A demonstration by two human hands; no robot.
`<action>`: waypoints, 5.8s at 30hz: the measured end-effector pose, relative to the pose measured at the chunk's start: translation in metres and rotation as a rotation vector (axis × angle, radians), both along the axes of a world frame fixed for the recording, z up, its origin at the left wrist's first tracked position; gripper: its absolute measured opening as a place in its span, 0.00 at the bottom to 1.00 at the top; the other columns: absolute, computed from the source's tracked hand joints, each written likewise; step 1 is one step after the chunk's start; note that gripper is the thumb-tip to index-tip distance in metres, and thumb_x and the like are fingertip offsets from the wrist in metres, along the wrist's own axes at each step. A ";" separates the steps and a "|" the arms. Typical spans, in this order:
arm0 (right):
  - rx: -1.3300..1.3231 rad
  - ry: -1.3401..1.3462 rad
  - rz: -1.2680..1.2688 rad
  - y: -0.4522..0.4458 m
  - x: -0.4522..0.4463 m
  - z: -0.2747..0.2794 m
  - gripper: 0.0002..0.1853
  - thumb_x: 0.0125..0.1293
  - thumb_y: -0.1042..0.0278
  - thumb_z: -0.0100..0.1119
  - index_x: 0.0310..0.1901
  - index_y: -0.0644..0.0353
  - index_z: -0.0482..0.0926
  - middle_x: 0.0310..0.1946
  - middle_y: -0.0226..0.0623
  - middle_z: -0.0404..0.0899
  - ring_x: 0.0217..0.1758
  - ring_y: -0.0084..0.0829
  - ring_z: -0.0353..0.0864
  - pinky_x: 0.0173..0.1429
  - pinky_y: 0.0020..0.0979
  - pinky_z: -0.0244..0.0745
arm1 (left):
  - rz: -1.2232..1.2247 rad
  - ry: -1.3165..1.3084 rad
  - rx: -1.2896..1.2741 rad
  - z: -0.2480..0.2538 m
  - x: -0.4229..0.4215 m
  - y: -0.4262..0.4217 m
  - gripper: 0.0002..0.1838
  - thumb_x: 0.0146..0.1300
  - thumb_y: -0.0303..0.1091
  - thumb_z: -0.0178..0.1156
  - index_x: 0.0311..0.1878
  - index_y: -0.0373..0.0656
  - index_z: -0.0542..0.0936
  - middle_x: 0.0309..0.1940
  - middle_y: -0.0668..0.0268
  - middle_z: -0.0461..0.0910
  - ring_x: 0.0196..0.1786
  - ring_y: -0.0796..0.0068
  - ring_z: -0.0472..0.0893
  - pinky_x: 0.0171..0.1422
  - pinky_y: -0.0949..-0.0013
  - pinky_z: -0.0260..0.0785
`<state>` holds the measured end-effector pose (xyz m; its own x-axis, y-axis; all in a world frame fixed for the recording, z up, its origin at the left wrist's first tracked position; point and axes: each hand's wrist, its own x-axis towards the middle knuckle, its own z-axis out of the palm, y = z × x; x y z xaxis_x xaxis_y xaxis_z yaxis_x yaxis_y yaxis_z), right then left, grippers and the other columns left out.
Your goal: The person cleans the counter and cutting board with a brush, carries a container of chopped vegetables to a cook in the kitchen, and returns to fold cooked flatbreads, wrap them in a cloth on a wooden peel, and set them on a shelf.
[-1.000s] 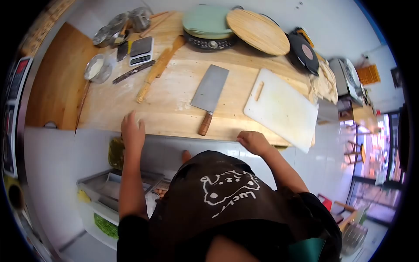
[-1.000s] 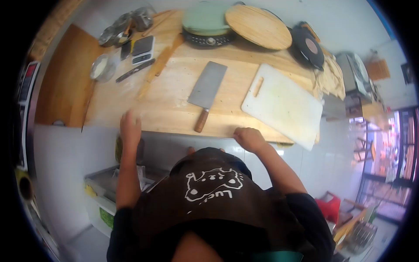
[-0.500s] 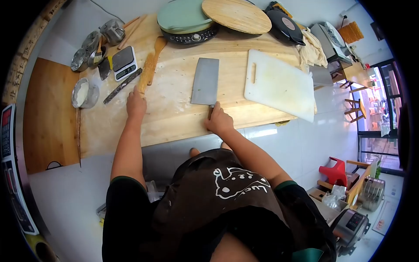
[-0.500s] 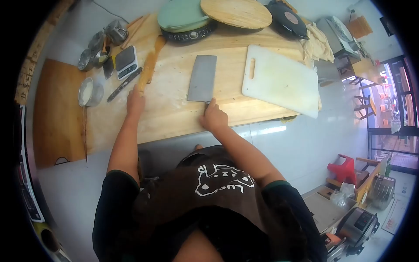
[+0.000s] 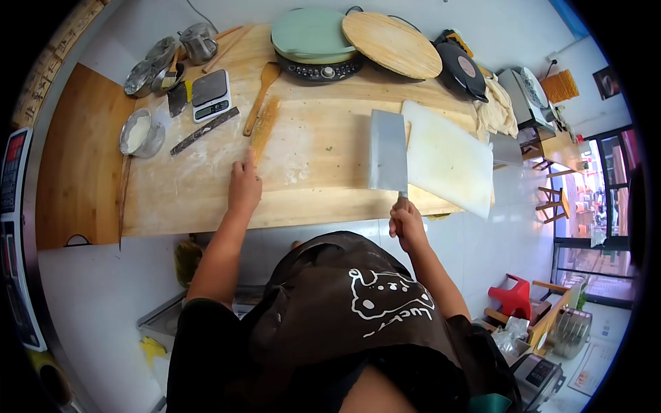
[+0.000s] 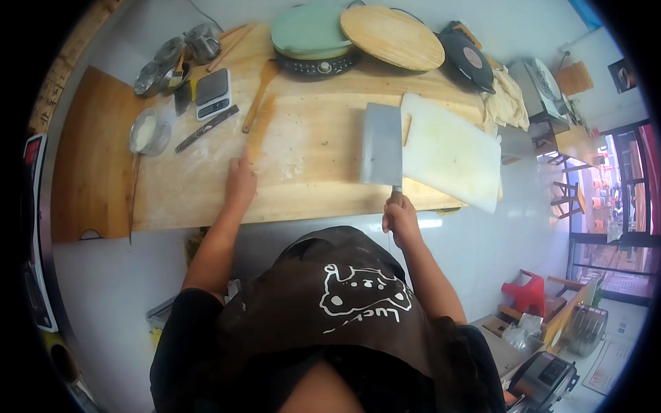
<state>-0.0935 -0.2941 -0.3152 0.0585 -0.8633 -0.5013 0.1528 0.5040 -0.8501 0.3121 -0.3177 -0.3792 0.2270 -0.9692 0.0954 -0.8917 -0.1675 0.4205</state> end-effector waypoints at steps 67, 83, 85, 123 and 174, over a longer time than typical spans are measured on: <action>0.059 0.015 0.232 -0.078 0.270 0.015 0.14 0.73 0.56 0.48 0.47 0.59 0.65 0.29 0.36 0.73 0.15 0.27 0.73 0.19 0.31 0.71 | -0.172 0.093 -0.196 0.033 0.159 -0.115 0.17 0.58 0.28 0.61 0.51 0.38 0.76 0.46 0.54 0.77 0.53 0.49 0.75 0.58 0.53 0.68; -0.156 0.352 0.419 -0.108 0.325 -0.017 0.18 0.72 0.55 0.48 0.49 0.65 0.69 0.25 0.43 0.78 0.24 0.38 0.81 0.32 0.39 0.77 | 0.027 0.649 0.002 0.045 0.141 -0.151 0.11 0.66 0.34 0.54 0.45 0.38 0.69 0.24 0.63 0.74 0.19 0.75 0.74 0.22 0.71 0.65; -0.257 0.483 0.530 -0.125 0.359 -0.024 0.20 0.71 0.55 0.47 0.46 0.68 0.68 0.29 0.53 0.81 0.31 0.48 0.83 0.37 0.44 0.78 | 0.038 0.865 0.013 0.062 0.161 -0.132 0.11 0.68 0.32 0.53 0.50 0.41 0.68 0.24 0.67 0.73 0.18 0.79 0.70 0.21 0.71 0.63; -0.140 1.166 0.644 -0.179 0.321 -0.062 0.19 0.68 0.63 0.52 0.51 0.72 0.71 0.38 0.56 0.83 0.43 0.49 0.85 0.48 0.43 0.80 | -0.190 -0.355 -0.007 0.004 0.206 -0.110 0.36 0.57 0.39 0.68 0.68 0.53 0.66 0.41 0.59 0.74 0.44 0.54 0.78 0.46 0.54 0.72; -0.368 1.189 0.072 0.103 -0.059 0.131 0.16 0.63 0.65 0.58 0.47 0.59 0.65 0.36 0.46 0.80 0.40 0.55 0.80 0.44 0.48 0.75 | -0.861 0.159 -0.388 0.186 -0.202 0.016 0.35 0.55 0.16 0.51 0.70 0.41 0.64 0.64 0.48 0.65 0.65 0.46 0.65 0.69 0.53 0.60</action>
<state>-0.1530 -0.1916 -0.1845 -0.2124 -0.9772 -0.0053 -0.8249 0.1822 -0.5350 0.1103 -0.3016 -0.1932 -0.5107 -0.7172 0.4742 -0.5718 0.6952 0.4357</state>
